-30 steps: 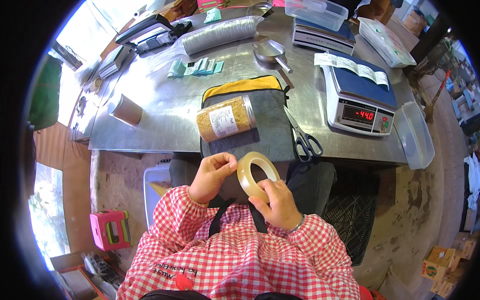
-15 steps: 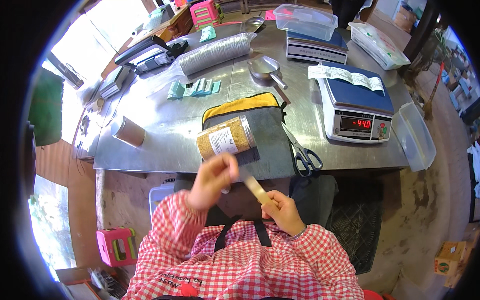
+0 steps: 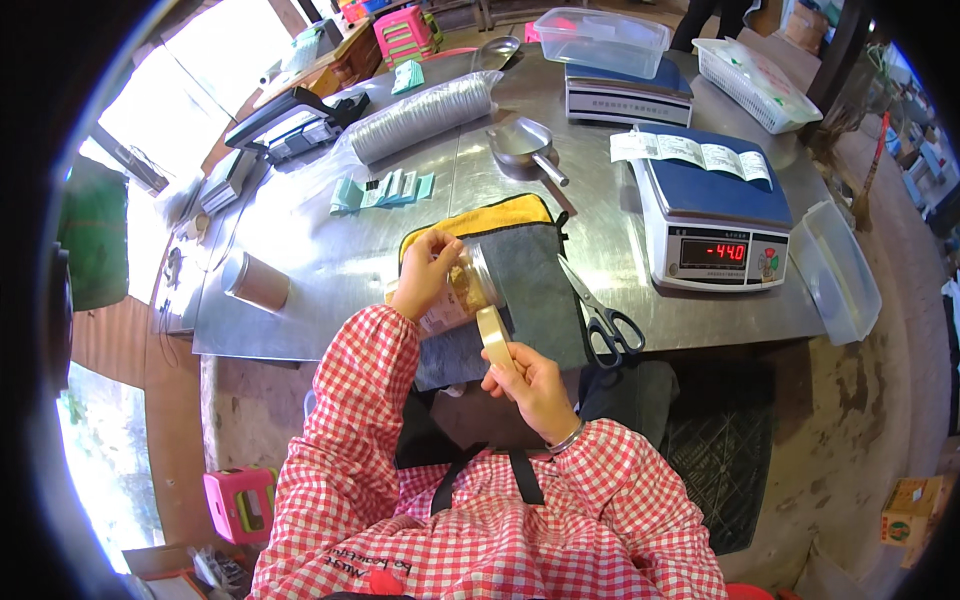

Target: The person repeatedly applies clear packing tape to the lids of cylindrical containers filled with granular material. They pull tape from a roll, smooth it over the lid, and cut it with scissors. The sealed containers are placed into a plastic bin. The person also briefly handles small paper packets.

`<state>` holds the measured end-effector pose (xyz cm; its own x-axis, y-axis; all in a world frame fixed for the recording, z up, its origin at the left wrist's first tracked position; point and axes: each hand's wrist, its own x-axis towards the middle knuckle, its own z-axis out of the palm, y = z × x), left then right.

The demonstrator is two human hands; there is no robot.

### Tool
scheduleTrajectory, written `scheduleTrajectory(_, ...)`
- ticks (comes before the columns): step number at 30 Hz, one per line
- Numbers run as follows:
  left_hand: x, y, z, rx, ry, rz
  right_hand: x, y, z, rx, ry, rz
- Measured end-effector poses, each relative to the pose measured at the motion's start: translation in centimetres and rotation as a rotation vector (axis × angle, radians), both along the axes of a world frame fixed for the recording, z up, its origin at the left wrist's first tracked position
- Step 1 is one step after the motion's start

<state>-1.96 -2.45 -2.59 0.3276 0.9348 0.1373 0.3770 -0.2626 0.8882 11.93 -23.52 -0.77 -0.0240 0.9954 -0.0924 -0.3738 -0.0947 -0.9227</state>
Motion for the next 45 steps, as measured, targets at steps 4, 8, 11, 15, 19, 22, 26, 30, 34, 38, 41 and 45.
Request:
scheduleTrajectory(4, -0.1, 0.1, -0.4, -0.012, -0.029, 0.021, 0.1, 0.1, -0.3, 0.019, 0.016, 0.006)
scheduleTrajectory(8, 0.1, 0.1, 0.0, -0.024, 0.02, 0.033, 0.0, 0.1, -0.3, 0.012, -0.013, -0.008)
scheduleTrajectory(11, 0.2, 0.1, 0.1, -0.022, 0.028, 0.03, 0.1, 0.1, -0.3, 0.015, -0.013, -0.01)
scheduleTrajectory(15, 0.3, -0.2, 0.6, -0.028, 0.047, 0.038, 0.2, 0.1, -0.4, 0.023, -0.015, -0.014)
scheduleTrajectory(19, 0.7, -1.0, 1.1, 0.172, 0.203, 0.065, 0.2, 0.3, -0.7, 0.026, -0.036, -0.02)
scheduleTrajectory(22, 1.0, -1.4, 1.3, 0.25, 0.215, 0.12, 0.0, 0.5, -1.1, 0.028, -0.036, -0.021)
scheduleTrajectory(26, 0.7, -3.2, 2.6, 0.464, 0.144, 0.14, 0.2, 0.5, -1.4, 0.009, -0.016, -0.013)
scheduleTrajectory(30, -0.8, -8.1, 3.7, 0.651, 0.509, -0.126, 0.3, 0.0, -1.6, -0.036, -0.017, 0.002)
scheduleTrajectory(34, -1.1, -9.4, 2.7, 0.73, 0.694, -0.175, 0.5, -0.7, -2.1, -0.046, -0.019, 0.02)
scheduleTrajectory(38, -0.8, -9.5, 3.6, 0.667, 0.768, -0.208, 0.6, -1.5, -2.4, -0.043, -0.013, 0.041)
scheduleTrajectory(41, -0.4, -8.6, 3.9, 0.603, 0.784, -0.216, 0.6, -1.8, -2.8, -0.032, -0.02, 0.047)
scheduleTrajectory(45, 0.7, -6.7, 5.1, 0.418, 0.84, -0.214, 0.6, -1.8, -2.9, -0.001, -0.032, 0.047)
